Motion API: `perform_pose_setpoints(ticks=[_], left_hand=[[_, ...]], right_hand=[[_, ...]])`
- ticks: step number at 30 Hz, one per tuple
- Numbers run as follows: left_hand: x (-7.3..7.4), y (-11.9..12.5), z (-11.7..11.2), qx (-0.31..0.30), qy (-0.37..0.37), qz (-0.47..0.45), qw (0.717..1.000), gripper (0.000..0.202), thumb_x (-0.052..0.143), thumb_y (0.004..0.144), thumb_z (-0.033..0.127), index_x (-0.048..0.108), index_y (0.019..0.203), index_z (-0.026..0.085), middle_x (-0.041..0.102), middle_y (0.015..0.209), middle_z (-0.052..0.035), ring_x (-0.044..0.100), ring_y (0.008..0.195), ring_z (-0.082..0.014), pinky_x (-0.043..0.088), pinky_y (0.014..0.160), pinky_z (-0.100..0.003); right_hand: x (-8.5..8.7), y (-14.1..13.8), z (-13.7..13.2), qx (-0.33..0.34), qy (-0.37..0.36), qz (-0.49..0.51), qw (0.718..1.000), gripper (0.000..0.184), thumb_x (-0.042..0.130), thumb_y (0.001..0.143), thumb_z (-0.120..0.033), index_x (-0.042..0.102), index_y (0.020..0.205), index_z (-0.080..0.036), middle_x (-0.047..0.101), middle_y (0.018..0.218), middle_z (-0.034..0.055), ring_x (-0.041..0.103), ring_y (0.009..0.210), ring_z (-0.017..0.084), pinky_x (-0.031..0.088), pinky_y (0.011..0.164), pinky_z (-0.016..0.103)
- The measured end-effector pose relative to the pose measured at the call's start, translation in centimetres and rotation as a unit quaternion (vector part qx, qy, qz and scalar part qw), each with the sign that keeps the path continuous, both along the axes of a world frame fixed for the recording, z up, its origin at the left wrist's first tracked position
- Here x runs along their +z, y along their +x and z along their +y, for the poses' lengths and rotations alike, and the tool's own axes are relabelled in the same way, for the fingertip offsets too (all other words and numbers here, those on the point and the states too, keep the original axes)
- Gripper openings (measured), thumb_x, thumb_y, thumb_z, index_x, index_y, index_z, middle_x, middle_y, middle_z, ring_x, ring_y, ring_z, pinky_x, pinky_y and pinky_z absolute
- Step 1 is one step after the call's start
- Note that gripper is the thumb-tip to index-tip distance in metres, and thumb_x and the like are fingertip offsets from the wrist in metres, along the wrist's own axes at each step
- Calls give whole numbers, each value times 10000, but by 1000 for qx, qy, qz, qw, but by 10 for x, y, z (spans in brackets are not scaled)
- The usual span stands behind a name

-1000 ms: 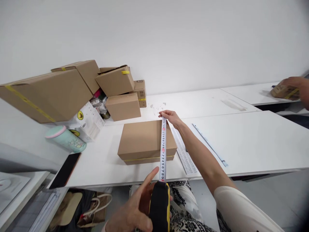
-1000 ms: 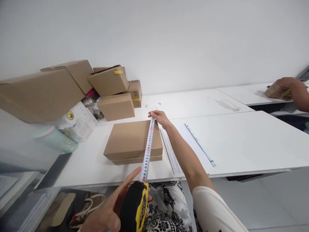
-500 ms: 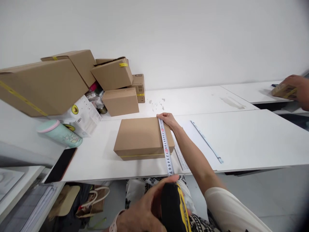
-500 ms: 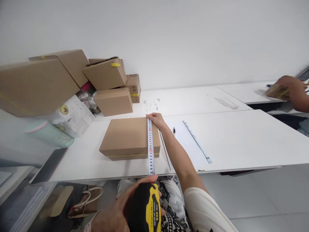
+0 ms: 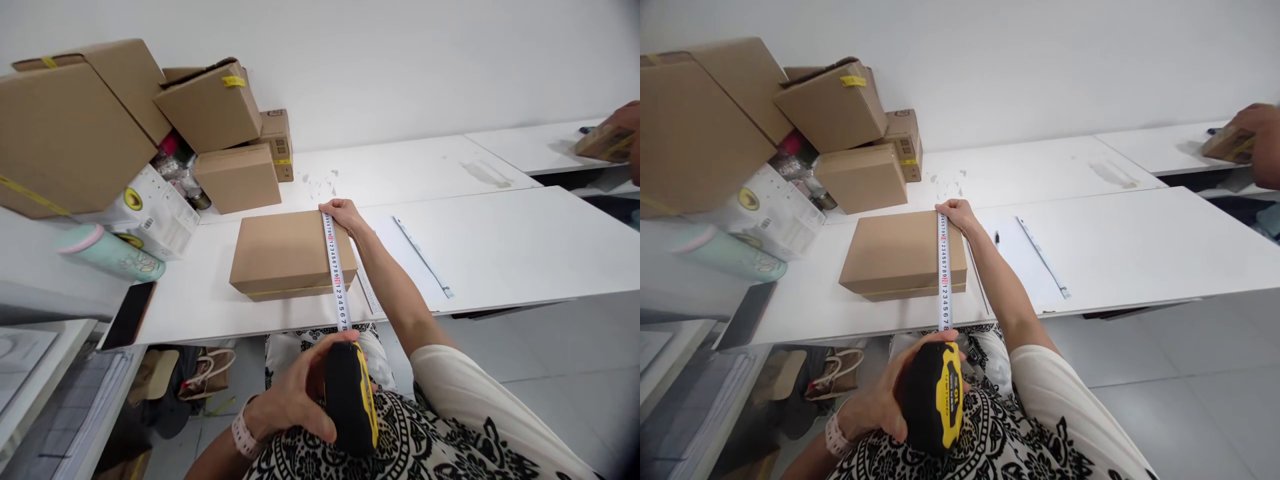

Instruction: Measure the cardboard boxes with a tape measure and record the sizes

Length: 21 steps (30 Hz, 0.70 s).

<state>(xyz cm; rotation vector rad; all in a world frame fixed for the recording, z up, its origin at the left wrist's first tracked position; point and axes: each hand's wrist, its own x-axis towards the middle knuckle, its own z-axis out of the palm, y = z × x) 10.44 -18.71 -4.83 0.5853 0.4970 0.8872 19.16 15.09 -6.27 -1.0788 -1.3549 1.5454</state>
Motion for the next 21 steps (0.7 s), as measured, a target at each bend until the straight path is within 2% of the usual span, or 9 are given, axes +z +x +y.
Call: perform_pose_setpoints(ticks=[8, 12, 16, 19, 21], left_hand=[[-1, -1, 0, -12, 17, 10, 1000, 1080, 994, 475, 378, 510, 1439, 331, 534, 1341, -92, 604, 1198, -363, 460, 1021, -546], [1, 0, 0, -11, 23, 13, 1000, 1047, 989, 485, 387, 523, 1421, 342, 466, 1439, -98, 601, 1199, -344, 475, 1011, -516], [6, 1, 1, 0, 27, 6, 1000, 999, 982, 495, 416, 548, 1391, 340, 458, 1445, -102, 628, 1143, -320, 519, 954, -477], [11, -3, -1, 35, 55, 19, 998, 953, 959, 531, 437, 553, 1385, 319, 474, 1417, -115, 633, 1127, -335, 550, 917, -465], [16, -10, -6, 107, 115, 61, 986, 964, 942, 542, 458, 536, 1404, 310, 446, 1459, -136, 615, 1159, -376, 572, 898, -481]], right_hand=[[2, 2, -1, 3, 8, -5, 1000, 284, 798, 750, -309, 585, 609, -183, 574, 574, -17, 507, 512, 98, 402, 474, 231], [1, 0, 0, 5, 8, -4, 1000, 290, 786, 767, -311, 575, 611, -187, 567, 583, -18, 503, 513, 96, 409, 486, 233], [-3, -2, 2, 6, 20, -12, 1000, 320, 797, 759, -397, 582, 637, -194, 588, 615, -8, 526, 544, 114, 455, 541, 255], [-4, 6, 4, 9, 42, 19, 999, 403, 694, 806, -605, 654, 819, -205, 708, 841, 45, 640, 735, 168, 533, 699, 302], [-6, 18, 2, -7, 45, 55, 997, 513, 553, 855, -707, 667, 994, -226, 731, 1070, 72, 673, 943, 202, 544, 840, 345]])
